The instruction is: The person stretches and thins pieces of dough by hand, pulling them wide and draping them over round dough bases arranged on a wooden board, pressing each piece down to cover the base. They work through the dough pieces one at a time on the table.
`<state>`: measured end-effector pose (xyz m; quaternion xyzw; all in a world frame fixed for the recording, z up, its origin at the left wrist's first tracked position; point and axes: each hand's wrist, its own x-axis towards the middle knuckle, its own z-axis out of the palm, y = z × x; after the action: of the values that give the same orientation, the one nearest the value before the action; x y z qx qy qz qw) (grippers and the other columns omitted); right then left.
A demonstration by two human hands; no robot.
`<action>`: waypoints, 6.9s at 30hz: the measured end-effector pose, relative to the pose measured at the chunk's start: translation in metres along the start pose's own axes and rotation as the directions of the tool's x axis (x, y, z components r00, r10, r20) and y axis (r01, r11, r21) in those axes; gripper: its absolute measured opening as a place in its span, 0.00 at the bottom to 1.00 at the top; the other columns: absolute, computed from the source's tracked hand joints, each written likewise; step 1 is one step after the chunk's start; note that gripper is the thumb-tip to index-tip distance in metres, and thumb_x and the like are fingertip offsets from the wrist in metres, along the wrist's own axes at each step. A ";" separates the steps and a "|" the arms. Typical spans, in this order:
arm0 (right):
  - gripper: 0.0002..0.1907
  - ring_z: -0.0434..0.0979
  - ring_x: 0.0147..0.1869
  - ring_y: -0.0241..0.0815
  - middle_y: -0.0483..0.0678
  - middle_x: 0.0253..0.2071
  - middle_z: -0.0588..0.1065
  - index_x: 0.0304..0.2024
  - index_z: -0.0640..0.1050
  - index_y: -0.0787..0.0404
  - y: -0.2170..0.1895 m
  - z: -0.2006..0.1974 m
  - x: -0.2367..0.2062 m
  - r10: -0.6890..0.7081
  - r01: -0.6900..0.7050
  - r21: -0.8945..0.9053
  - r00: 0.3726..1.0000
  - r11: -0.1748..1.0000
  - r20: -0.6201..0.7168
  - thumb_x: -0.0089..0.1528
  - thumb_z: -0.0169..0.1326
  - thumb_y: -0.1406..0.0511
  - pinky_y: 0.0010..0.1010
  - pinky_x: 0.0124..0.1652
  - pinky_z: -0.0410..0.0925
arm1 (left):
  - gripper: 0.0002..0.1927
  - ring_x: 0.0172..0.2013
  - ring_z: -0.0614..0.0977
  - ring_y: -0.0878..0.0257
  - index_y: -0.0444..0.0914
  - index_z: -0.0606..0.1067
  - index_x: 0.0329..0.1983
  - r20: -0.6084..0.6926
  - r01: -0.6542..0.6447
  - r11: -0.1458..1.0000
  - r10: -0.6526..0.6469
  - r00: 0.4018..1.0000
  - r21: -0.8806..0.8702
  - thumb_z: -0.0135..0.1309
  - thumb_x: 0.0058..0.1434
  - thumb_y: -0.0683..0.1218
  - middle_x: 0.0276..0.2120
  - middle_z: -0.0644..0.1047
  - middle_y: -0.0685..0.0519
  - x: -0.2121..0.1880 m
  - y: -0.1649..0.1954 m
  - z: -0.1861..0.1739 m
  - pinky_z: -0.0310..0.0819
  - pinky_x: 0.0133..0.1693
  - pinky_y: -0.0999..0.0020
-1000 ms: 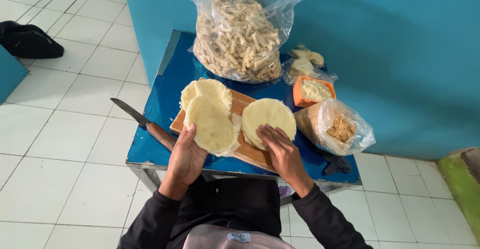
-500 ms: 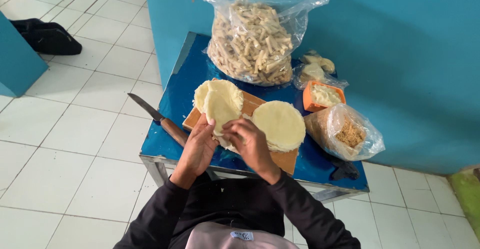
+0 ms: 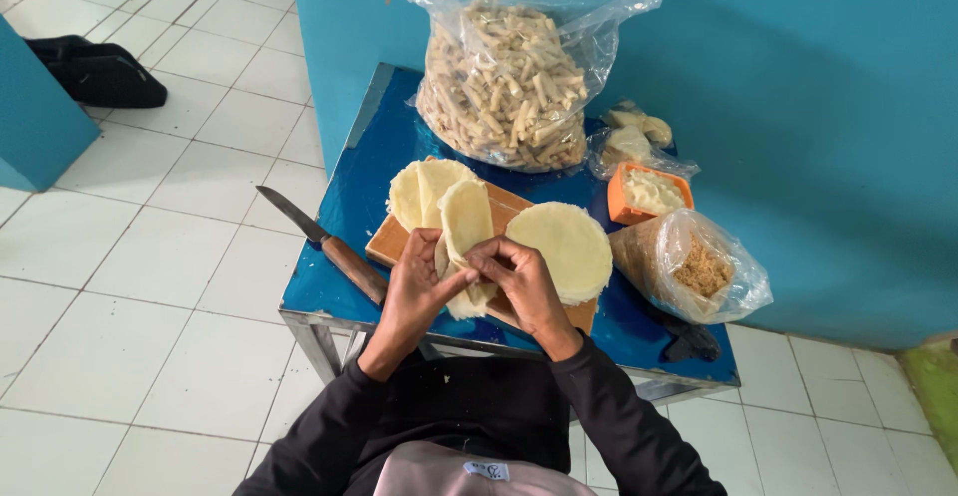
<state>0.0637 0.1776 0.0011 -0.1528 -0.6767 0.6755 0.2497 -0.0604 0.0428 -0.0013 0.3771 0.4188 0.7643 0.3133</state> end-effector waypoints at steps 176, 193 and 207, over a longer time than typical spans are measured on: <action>0.22 0.74 0.64 0.46 0.44 0.58 0.74 0.55 0.77 0.53 -0.060 0.002 -0.032 -0.436 0.513 -0.700 0.845 0.497 0.309 0.59 0.66 0.60 0.39 0.61 0.69 | 0.23 0.57 0.78 0.58 0.34 0.63 0.69 -0.072 0.167 0.831 -0.240 0.968 -0.530 0.39 0.74 0.48 0.61 0.74 0.47 -0.011 0.013 -0.017 0.74 0.56 0.60; 0.07 0.67 0.38 0.28 0.38 0.33 0.71 0.43 0.75 0.64 -0.016 -0.001 -0.019 -0.122 0.085 -0.261 0.984 0.961 -0.129 0.70 0.54 0.65 0.20 0.39 0.64 | 0.22 0.54 0.79 0.60 0.26 0.70 0.62 0.016 0.235 0.901 -0.246 0.969 -0.364 0.48 0.63 0.33 0.53 0.79 0.45 -0.017 -0.029 -0.019 0.70 0.57 0.66; 0.13 0.74 0.46 0.29 0.41 0.42 0.75 0.47 0.74 0.59 -0.008 0.014 -0.013 -0.135 0.119 -0.123 0.983 0.985 -0.126 0.66 0.56 0.59 0.22 0.45 0.71 | 0.27 0.56 0.78 0.61 0.30 0.66 0.68 0.000 0.154 0.983 -0.155 0.988 -0.099 0.52 0.70 0.48 0.57 0.77 0.47 -0.012 -0.003 0.010 0.73 0.56 0.67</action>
<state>0.0674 0.1585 0.0075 -0.1682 -0.7045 0.6065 0.3279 -0.0450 0.0391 -0.0043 0.3246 0.4099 0.7590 0.3881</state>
